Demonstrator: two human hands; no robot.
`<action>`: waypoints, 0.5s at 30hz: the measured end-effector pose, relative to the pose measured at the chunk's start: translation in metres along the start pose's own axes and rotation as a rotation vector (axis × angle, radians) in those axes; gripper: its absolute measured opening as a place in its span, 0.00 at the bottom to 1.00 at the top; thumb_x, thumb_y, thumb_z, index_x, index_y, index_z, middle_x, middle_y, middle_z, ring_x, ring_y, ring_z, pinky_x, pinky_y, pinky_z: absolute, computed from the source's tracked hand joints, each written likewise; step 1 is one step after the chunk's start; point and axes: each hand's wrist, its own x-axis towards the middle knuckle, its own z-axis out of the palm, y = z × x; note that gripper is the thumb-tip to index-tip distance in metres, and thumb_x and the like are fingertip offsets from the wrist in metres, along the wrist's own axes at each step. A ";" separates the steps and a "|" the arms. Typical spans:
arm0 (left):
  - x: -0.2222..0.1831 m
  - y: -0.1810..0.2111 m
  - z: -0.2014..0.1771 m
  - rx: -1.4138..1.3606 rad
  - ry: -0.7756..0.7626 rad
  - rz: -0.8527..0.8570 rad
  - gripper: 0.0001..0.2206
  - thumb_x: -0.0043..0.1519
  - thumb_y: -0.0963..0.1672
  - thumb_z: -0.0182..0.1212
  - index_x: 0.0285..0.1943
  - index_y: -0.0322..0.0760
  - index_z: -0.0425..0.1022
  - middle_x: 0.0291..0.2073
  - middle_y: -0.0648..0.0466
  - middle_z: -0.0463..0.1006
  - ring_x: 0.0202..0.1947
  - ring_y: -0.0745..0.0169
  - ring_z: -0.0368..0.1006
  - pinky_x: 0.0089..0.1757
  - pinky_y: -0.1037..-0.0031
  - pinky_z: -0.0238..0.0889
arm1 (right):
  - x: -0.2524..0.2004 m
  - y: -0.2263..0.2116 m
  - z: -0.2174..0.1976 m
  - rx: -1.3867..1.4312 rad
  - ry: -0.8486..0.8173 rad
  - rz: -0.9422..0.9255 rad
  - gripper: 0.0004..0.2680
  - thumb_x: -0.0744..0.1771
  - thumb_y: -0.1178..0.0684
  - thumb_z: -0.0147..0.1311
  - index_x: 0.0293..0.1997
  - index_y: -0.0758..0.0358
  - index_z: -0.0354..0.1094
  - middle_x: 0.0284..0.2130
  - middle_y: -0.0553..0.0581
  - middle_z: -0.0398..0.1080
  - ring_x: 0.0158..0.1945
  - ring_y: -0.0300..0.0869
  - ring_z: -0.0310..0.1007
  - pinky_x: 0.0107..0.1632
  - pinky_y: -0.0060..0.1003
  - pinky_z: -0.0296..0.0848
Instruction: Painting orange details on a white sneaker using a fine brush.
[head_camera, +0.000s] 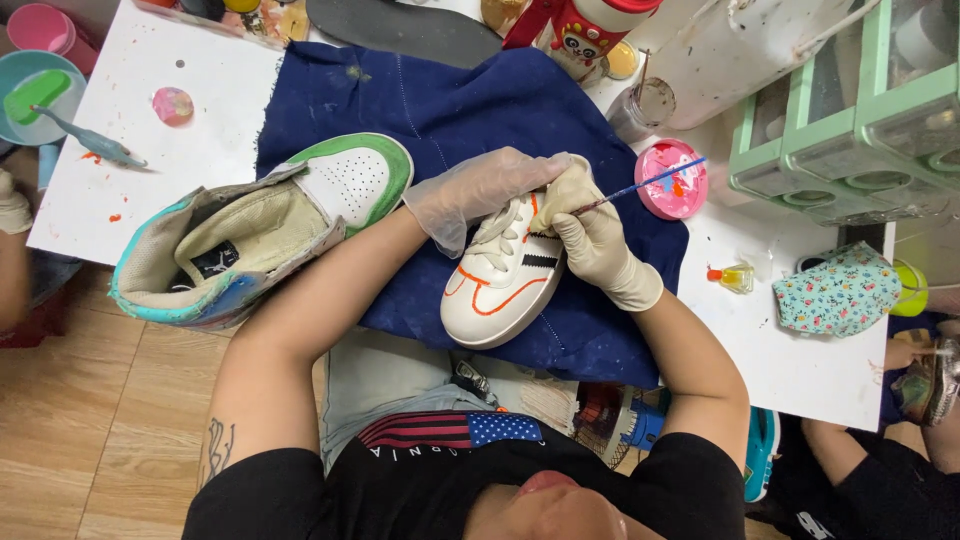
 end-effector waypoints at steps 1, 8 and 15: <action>0.005 -0.008 0.000 0.000 0.000 0.000 0.24 0.68 0.58 0.51 0.40 0.42 0.86 0.32 0.52 0.83 0.40 0.58 0.81 0.49 0.70 0.70 | 0.002 -0.002 -0.001 0.000 0.000 0.000 0.10 0.73 0.56 0.49 0.35 0.71 0.71 0.28 0.62 0.73 0.31 0.55 0.70 0.39 0.48 0.72; 0.009 -0.020 -0.001 -0.001 -0.010 0.074 0.22 0.69 0.57 0.51 0.42 0.44 0.86 0.33 0.54 0.84 0.40 0.61 0.81 0.49 0.70 0.70 | 0.005 -0.005 -0.003 -0.019 -0.011 -0.026 0.10 0.73 0.55 0.47 0.35 0.68 0.70 0.28 0.61 0.71 0.30 0.54 0.68 0.40 0.48 0.71; -0.002 -0.016 0.000 0.102 -0.038 0.151 0.19 0.71 0.53 0.49 0.50 0.44 0.84 0.33 0.50 0.83 0.40 0.56 0.81 0.48 0.66 0.71 | 0.002 0.005 -0.011 -0.077 -0.003 -0.104 0.10 0.74 0.55 0.47 0.37 0.67 0.70 0.30 0.60 0.73 0.33 0.55 0.67 0.44 0.49 0.70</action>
